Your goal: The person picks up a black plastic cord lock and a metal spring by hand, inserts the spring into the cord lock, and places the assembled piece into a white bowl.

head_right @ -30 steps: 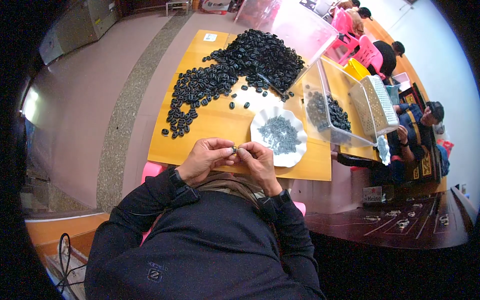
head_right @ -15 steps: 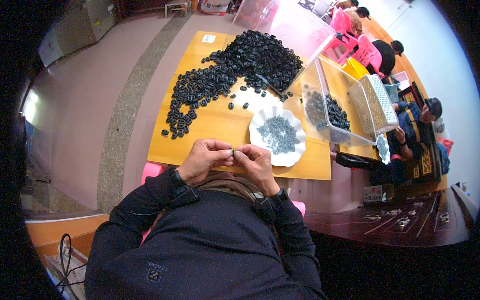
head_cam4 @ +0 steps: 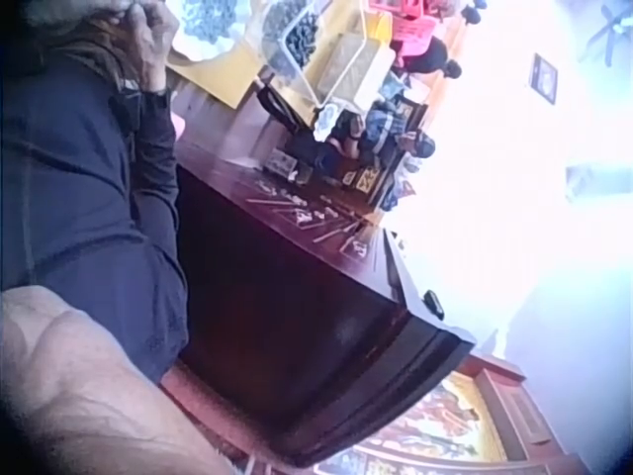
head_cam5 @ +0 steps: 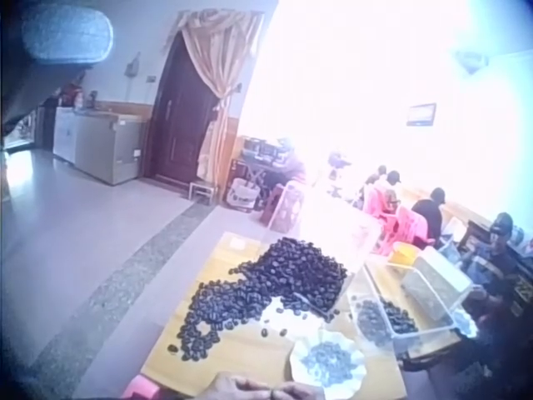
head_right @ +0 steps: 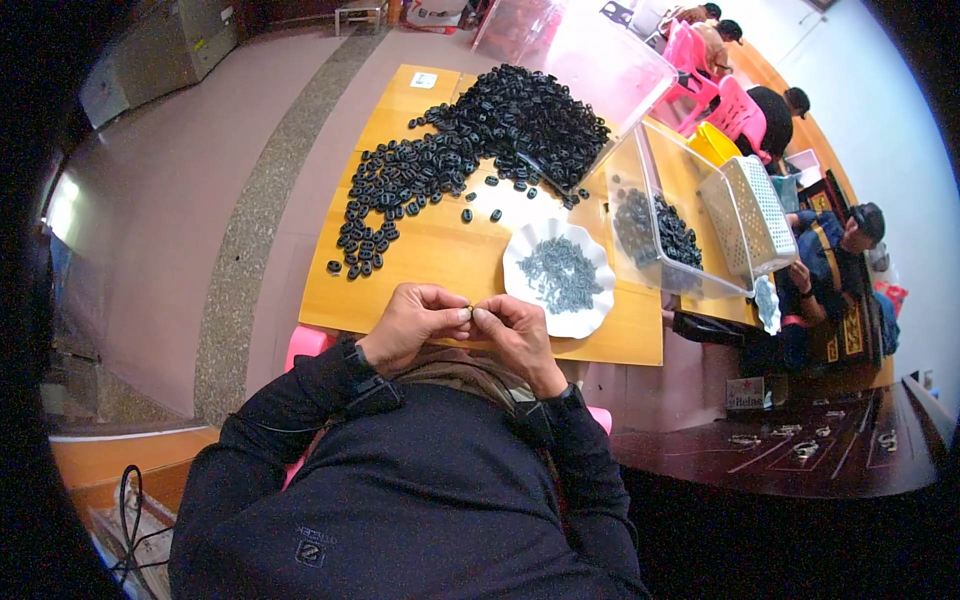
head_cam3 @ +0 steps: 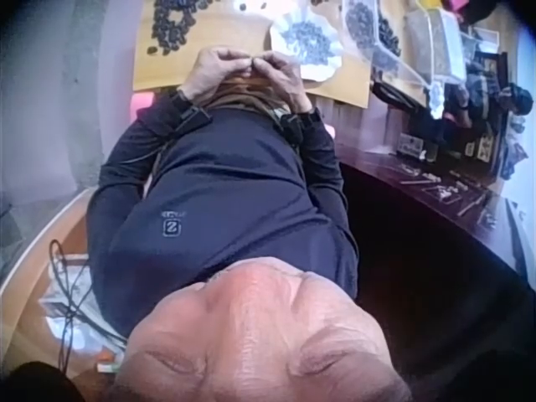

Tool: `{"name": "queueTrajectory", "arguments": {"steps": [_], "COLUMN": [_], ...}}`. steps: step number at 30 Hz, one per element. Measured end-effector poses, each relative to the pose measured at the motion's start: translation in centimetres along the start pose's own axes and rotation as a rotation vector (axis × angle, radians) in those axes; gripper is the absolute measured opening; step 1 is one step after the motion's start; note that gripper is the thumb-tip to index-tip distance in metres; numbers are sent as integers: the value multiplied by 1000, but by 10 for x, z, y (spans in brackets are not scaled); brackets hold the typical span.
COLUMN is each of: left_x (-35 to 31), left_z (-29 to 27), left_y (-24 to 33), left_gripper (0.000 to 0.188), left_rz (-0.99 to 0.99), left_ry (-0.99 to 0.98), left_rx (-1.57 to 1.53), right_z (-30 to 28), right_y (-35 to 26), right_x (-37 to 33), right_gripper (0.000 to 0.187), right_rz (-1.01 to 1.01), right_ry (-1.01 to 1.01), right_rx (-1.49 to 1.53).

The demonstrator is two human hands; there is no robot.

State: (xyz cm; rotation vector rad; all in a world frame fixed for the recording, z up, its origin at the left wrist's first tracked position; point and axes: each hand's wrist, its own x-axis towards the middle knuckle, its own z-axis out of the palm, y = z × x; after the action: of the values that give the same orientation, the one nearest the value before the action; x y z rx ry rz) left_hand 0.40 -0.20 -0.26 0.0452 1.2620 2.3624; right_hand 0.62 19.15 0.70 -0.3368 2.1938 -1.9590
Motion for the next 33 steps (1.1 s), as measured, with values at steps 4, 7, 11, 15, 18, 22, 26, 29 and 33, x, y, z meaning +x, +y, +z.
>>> {"name": "queueTrajectory", "arguments": {"steps": [4,7,11,15,18,22,26,29,33], "left_x": [0,0,0,0,2,2,3,3,4], "left_z": [2,0,2,-8,-5,-6,-9,-9,-11], "left_y": [-1,-1,3,6,9,9,5,5,4], "left_gripper": [13,14,14,13,14,14,14,14,14], "left_rz": [21,27,23,83,128,186,220,215,227], "left_ry": [-15,-4,57,161,197,278,285,274,282], "left_rx": [24,32,-43,-174,-248,-288,-300,-307,-302], "right_z": [-1,5,5,5,-3,5,8,7,10], "right_y": [0,-8,-16,-56,-57,-42,-21,-15,-20], "right_x": [0,-1,7,36,80,130,153,156,148], "right_gripper": [11,12,13,18,18,21,20,19,20], "right_rz": [3,41,31,-87,-303,-305,-167,-207,-149], "right_ry": [0,16,42,119,121,89,-5,10,-51], "right_rx": [-35,50,6,-460,-730,-1028,-1192,-1131,-1092]}}
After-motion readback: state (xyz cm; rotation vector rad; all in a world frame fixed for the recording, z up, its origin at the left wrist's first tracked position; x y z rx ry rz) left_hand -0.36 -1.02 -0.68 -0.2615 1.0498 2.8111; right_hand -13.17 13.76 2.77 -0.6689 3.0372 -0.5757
